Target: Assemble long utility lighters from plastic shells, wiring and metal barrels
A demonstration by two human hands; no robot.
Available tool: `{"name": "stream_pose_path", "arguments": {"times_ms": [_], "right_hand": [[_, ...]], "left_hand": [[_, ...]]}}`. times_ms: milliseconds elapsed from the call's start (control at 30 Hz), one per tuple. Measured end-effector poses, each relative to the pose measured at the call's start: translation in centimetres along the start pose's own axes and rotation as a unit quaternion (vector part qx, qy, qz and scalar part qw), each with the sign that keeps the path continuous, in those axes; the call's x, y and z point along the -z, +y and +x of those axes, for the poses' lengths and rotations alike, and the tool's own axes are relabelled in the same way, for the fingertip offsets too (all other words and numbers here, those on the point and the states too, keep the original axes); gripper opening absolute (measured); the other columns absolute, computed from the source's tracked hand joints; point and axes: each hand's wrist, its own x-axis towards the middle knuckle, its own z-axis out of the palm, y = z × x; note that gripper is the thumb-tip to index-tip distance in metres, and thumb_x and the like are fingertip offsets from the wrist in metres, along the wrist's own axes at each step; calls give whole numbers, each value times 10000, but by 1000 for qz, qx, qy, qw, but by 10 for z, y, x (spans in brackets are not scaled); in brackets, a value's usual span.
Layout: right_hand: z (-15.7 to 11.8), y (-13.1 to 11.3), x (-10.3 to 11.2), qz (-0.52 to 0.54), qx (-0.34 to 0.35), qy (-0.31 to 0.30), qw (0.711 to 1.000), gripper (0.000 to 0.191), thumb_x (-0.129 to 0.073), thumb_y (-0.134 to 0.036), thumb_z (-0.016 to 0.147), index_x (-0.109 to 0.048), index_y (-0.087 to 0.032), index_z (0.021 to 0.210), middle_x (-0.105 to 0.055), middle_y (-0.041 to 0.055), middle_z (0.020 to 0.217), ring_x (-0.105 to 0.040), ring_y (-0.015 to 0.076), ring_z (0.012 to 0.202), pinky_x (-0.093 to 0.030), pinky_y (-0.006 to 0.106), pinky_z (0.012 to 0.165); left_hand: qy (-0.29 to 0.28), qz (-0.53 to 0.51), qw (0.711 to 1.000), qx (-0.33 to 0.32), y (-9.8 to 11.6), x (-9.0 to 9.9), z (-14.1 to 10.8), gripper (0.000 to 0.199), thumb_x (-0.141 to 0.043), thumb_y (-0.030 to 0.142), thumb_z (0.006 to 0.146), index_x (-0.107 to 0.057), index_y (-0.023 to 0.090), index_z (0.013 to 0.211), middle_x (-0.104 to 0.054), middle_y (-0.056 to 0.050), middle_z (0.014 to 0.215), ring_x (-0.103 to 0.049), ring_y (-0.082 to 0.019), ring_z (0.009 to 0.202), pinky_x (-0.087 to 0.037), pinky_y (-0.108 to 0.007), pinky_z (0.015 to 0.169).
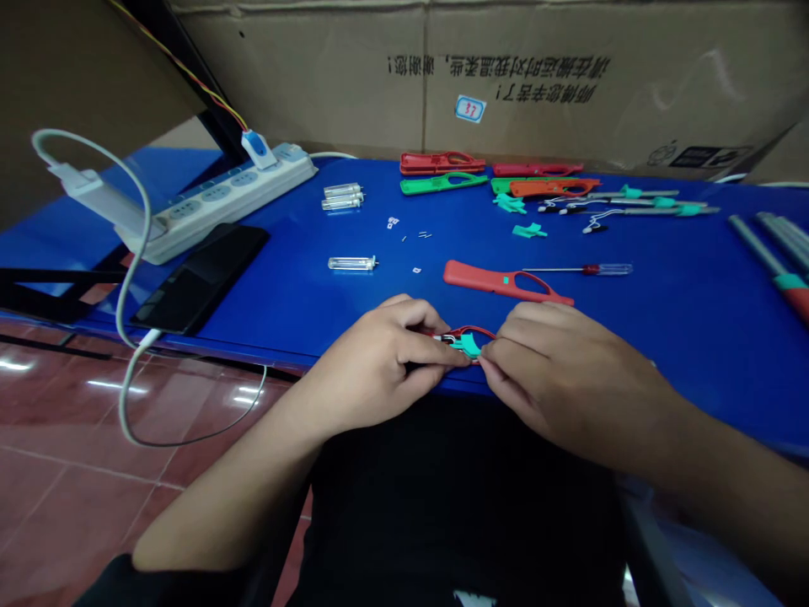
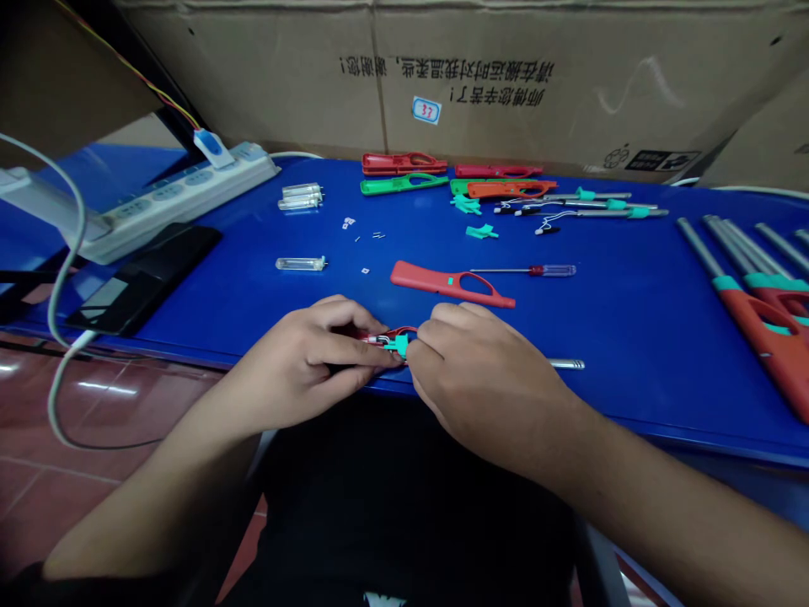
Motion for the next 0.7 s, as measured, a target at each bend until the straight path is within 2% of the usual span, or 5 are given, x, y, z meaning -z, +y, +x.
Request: {"name": "stream_pose_path", "arguments": {"times_ms": [300, 567, 700], "right_hand": [[-3, -7, -2, -40, 4, -16, 999, 193, -544, -71, 851, -594, -192, 709, -517, 37, 678, -433, 213, 688, -331, 363, 671], [-10, -9, 3, -41, 18, -26, 999, 157, -540, -73, 862, -655, -161, 799, -564, 57, 732, -463, 226, 709, -322, 373, 678], [-9, 0, 7, 35, -15, -45, 998, 202, -522, -82, 885, -692, -166, 817, -588, 50, 726, -489, 213, 702, -330, 370, 671]], "left_hand": [[-21, -9, 1000, 6, 1, 2, 2, 308, -565, 99, 917, -784, 280, 1036, -633, -45, 1017, -597, -168, 959, -506, -333, 837], [-23, -18, 999, 19, 3, 1, 2, 279, -568, 108, 932, -773, 262, 1043, -634, -46, 1029, -598, -173, 981, -501, -341, 863], [-20, -17, 1000, 11, 3, 1, 1, 272, -558, 124, 946, -771, 259, 1047, -633, -49, 1031, -593, -172, 970, -499, -340, 850]]}}
